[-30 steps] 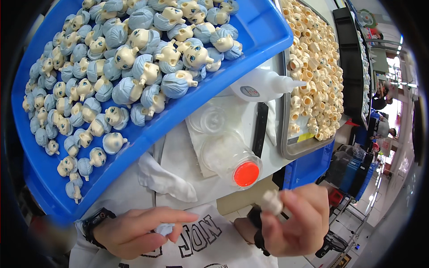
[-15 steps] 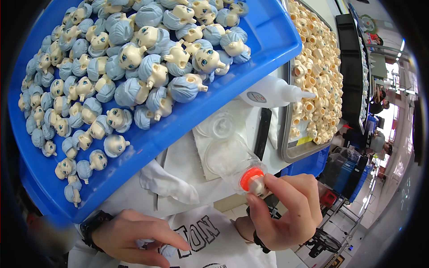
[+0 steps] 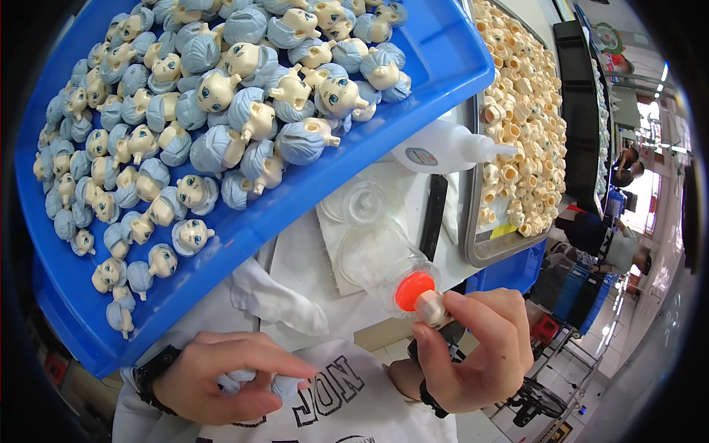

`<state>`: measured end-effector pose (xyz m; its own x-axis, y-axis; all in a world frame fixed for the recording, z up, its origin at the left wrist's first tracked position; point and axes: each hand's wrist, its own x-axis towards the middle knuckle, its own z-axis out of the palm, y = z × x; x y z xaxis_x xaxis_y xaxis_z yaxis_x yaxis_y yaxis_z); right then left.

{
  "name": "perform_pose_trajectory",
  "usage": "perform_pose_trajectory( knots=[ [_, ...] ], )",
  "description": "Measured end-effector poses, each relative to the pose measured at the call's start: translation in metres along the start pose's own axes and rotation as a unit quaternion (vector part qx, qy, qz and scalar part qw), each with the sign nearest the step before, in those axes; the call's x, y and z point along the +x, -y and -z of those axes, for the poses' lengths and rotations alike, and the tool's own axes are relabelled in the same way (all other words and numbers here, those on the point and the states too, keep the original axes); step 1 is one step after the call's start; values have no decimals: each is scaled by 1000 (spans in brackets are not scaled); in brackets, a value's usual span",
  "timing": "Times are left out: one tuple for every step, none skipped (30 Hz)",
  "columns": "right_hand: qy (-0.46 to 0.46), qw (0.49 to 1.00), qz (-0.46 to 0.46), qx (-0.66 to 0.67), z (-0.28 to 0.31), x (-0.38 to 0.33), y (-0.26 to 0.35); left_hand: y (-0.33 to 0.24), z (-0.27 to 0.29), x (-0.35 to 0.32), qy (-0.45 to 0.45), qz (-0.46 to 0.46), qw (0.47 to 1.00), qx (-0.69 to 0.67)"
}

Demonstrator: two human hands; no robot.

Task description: The person assembles small doll heads by inserting a white plastic piece into the base of a blue and white head. They repeatedly pick up a head from a blue tray, insert the piece, and place the finished head back into the tray. The person also refills a small red container with white liquid from a larger bottle.

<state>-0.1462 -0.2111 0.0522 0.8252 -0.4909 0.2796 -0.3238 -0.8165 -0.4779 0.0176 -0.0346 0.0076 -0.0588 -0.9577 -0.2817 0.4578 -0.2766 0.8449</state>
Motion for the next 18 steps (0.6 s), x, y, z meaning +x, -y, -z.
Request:
perform_pose_trajectory(
  knots=[
    [-1, 1000, 2, 3, -1, 1, 0, 0, -1, -2, -6, 13, 1000, -7],
    [2, 1000, 16, 15, 0, 0, -2, 0, -4, -3, -36, 20, 998, -45],
    [5, 999, 30, 28, 3, -1, -4, 1, -9, -4, -68, 26, 994, -84],
    [6, 998, 43, 42, 5, -3, -3, 0, -12, -6, -98, 34, 987, -120],
    [12, 995, 55, 84, 8, -7, 3, -1, -12, -5, -76, 13, 991, -110],
    [20, 990, 67, 126, 14, -10, 10, -1, -10, -1, -54, -8, 994, -100],
    [30, 980, 85, 175, 10, -7, 15, 3, -5, 0, -41, -30, 995, -90],
    [10, 969, 116, 220, -4, -5, 19, 9, -4, 0, -51, -63, 994, -70],
    [-16, 965, 108, 239, -14, -3, 26, 8, -2, -1, -56, -59, 994, -71],
    [-40, 959, 106, 259, -24, 0, 34, 9, -1, -5, -63, -61, 994, -71],
    [-60, 955, 115, 267, -31, 0, 37, 8, -1, -7, -66, -62, 993, -75],
    [-82, 950, 124, 275, -38, 0, 40, 9, -1, -8, -68, -82, 989, -100],
    [-105, 944, 132, 282, -46, 0, 43, 7, 1, -10, -68, -89, 989, -99],
    [-104, 946, 131, 279, -47, 0, 44, 7, 1, -9, -64, -96, 988, -101],
    [-108, 946, 123, 279, -48, -1, 46, 6, 2, -9, -57, -102, 988, -103],
    [-114, 946, 113, 282, -50, 0, 48, 4, 5, -9, -50, -113, 990, -72],
    [-125, 948, 94, 277, -53, -2, 48, 6, 8, -4, -29, -124, 991, -46],
    [-105, 944, 98, 296, -57, 1, 41, 9, 12, 1, -29, -142, 989, -25]
  ],
)
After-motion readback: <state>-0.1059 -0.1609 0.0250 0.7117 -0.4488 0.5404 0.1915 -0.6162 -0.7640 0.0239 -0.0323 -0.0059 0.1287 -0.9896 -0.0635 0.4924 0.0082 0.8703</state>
